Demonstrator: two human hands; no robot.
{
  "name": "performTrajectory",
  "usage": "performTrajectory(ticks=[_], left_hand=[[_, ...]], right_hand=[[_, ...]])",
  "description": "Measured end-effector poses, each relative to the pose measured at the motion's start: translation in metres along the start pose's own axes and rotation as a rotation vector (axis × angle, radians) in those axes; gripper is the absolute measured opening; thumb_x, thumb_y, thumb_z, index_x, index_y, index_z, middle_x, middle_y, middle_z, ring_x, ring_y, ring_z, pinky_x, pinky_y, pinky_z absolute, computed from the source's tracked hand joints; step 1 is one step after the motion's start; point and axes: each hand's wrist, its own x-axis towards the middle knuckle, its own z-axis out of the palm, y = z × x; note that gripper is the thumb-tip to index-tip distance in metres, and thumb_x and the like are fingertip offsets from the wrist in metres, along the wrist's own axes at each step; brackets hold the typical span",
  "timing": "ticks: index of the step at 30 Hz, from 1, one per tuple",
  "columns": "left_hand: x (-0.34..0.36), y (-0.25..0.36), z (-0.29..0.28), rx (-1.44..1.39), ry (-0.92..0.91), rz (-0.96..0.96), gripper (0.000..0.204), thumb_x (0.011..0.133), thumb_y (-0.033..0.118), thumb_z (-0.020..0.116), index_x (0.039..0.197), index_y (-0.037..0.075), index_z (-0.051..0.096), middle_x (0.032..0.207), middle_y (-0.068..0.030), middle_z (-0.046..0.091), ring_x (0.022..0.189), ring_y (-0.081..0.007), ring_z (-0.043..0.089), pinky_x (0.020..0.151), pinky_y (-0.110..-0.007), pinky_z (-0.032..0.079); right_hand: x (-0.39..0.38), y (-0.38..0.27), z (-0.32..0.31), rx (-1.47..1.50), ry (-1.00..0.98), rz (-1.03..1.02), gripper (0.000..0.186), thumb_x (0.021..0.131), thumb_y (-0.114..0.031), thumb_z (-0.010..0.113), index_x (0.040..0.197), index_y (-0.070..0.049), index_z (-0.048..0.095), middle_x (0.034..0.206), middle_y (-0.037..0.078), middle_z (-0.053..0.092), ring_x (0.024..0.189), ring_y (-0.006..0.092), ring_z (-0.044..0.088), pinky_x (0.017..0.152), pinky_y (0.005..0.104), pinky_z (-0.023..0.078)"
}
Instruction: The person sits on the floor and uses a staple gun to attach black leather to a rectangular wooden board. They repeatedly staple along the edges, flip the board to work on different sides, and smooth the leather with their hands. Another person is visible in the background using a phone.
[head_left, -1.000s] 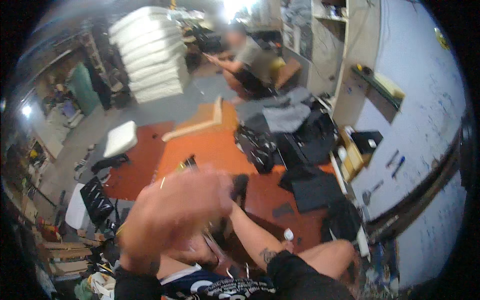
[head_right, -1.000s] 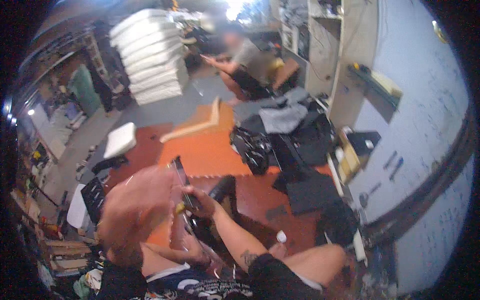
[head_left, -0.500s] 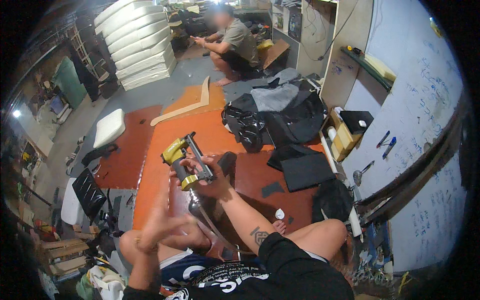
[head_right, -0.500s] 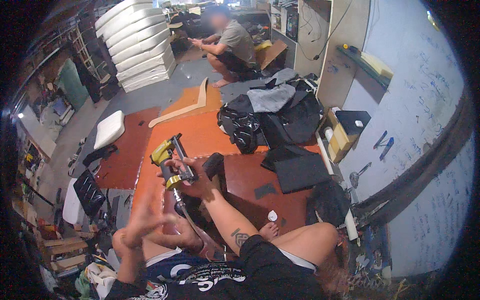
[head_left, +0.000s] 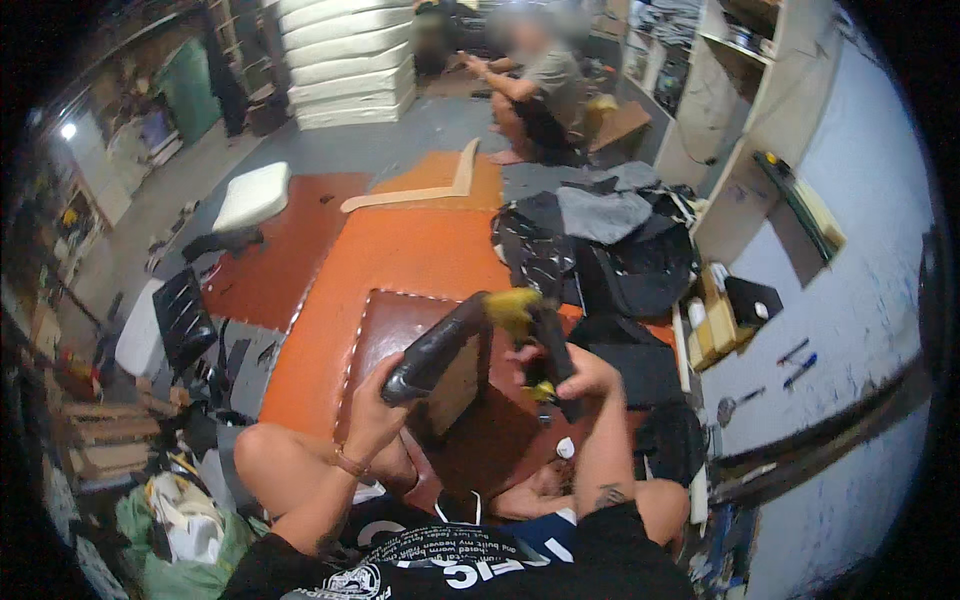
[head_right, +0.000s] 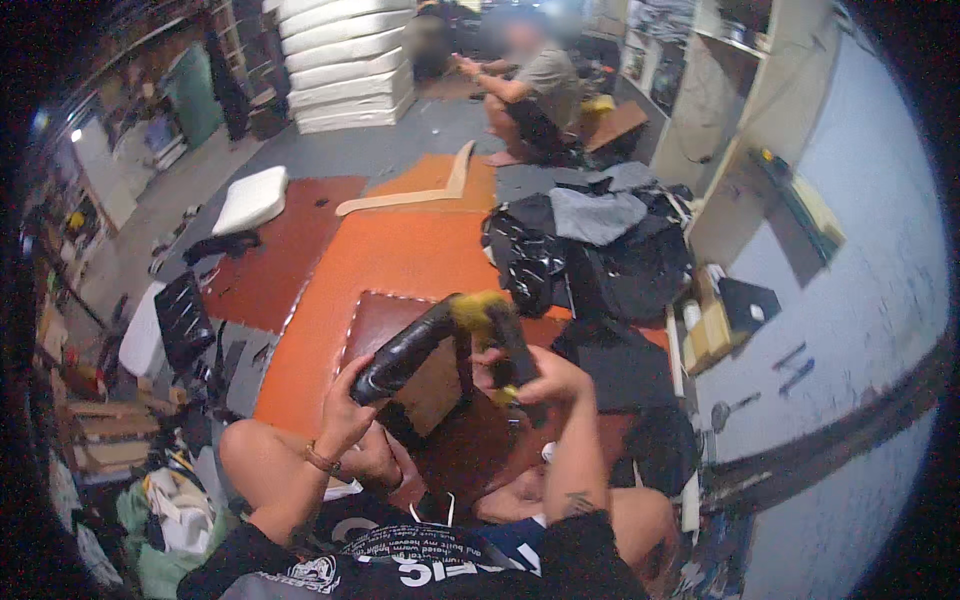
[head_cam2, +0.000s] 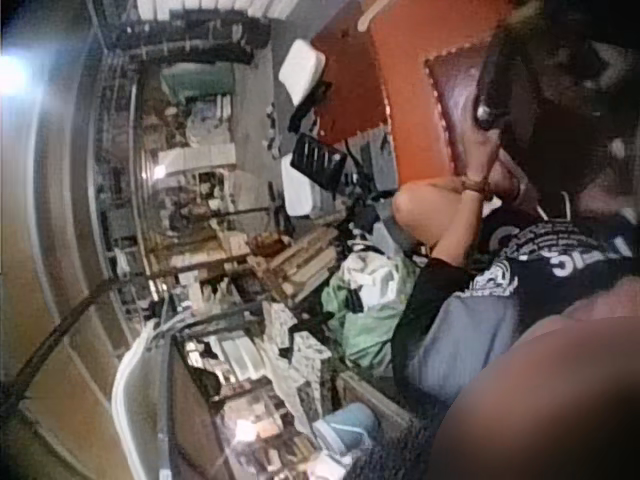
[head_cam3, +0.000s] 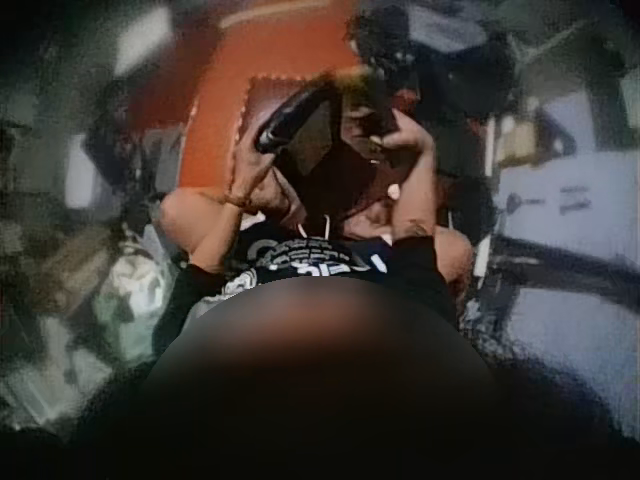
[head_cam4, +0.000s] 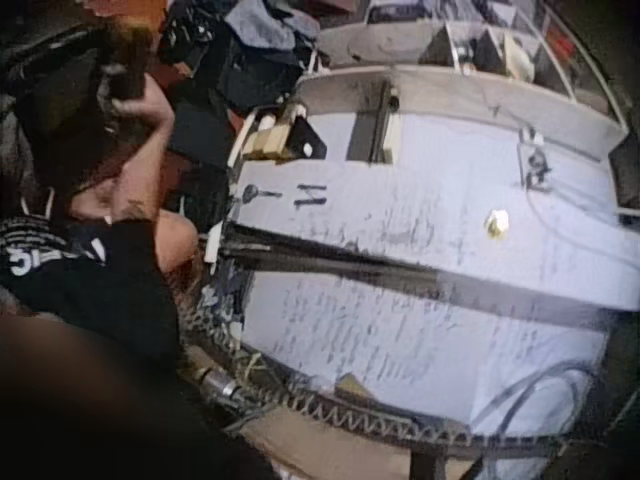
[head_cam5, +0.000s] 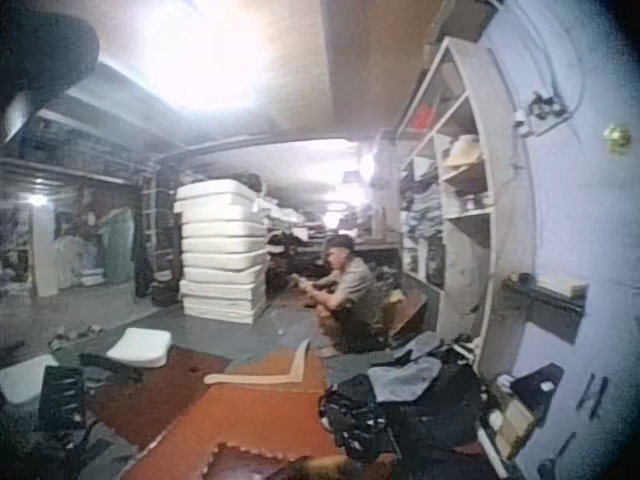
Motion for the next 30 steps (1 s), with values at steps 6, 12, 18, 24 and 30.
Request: performTrajectory(ticks=[6,12,18,24,30], left_hand=[[0.032,0.028,-0.018,0.243,-0.303,0.037,0.081,0.078,0.003,0.078,0.150,-0.007,0.042,0.150,-0.0298,0.050,0.134,-0.0471,0.053,0.115,-0.046,0.043],[0.041,0.030,-0.013,0.406,-0.479,0.048,0.085,0.078,-0.002,0.071,0.154,-0.010,0.033,0.156,-0.0321,0.040,0.135,-0.0510,0.048,0.114,-0.050,0.043],[0.028,0.024,-0.011,0.547,-0.412,0.086,0.084,0.080,-0.005,0.066,0.156,-0.008,0.032,0.160,-0.0303,0.037,0.135,-0.0502,0.049,0.113,-0.051,0.043],[0.038,0.054,-0.008,0.640,-0.495,0.067,0.080,0.081,-0.002,0.065,0.156,-0.005,0.036,0.161,-0.0277,0.038,0.131,-0.0476,0.054,0.108,-0.052,0.048],[0.033,0.038,-0.005,0.662,-0.397,0.243,0.079,0.080,-0.003,0.063,0.155,-0.002,0.039,0.164,-0.0205,0.039,0.124,-0.0441,0.059,0.103,-0.050,0.054]], right_hand=[[-0.055,0.131,-0.103,-0.949,0.655,0.375,0.072,0.058,-0.036,0.098,0.118,-0.006,0.075,0.125,0.013,0.065,0.127,0.0315,0.056,0.106,0.0413,0.047],[-0.073,0.237,-0.097,-1.273,1.071,0.829,0.052,0.066,-0.042,0.094,0.110,-0.019,0.080,0.123,0.015,0.073,0.119,0.0328,0.066,0.104,0.0461,0.051],[0.037,0.158,0.025,-0.097,0.486,0.384,0.054,0.099,-0.054,0.069,0.121,-0.004,0.073,0.101,0.009,0.077,0.079,0.0142,0.071,0.071,0.0299,0.057],[0.111,0.114,0.109,0.521,0.498,0.182,0.037,0.105,-0.044,0.064,0.113,-0.008,0.069,0.095,0.005,0.073,0.079,0.0136,0.069,0.070,0.0321,0.057],[0.117,0.096,0.138,0.642,0.637,-0.044,0.031,0.106,-0.027,0.065,0.131,-0.009,0.065,0.126,0.004,0.070,0.115,0.0180,0.065,0.102,0.0366,0.050]])
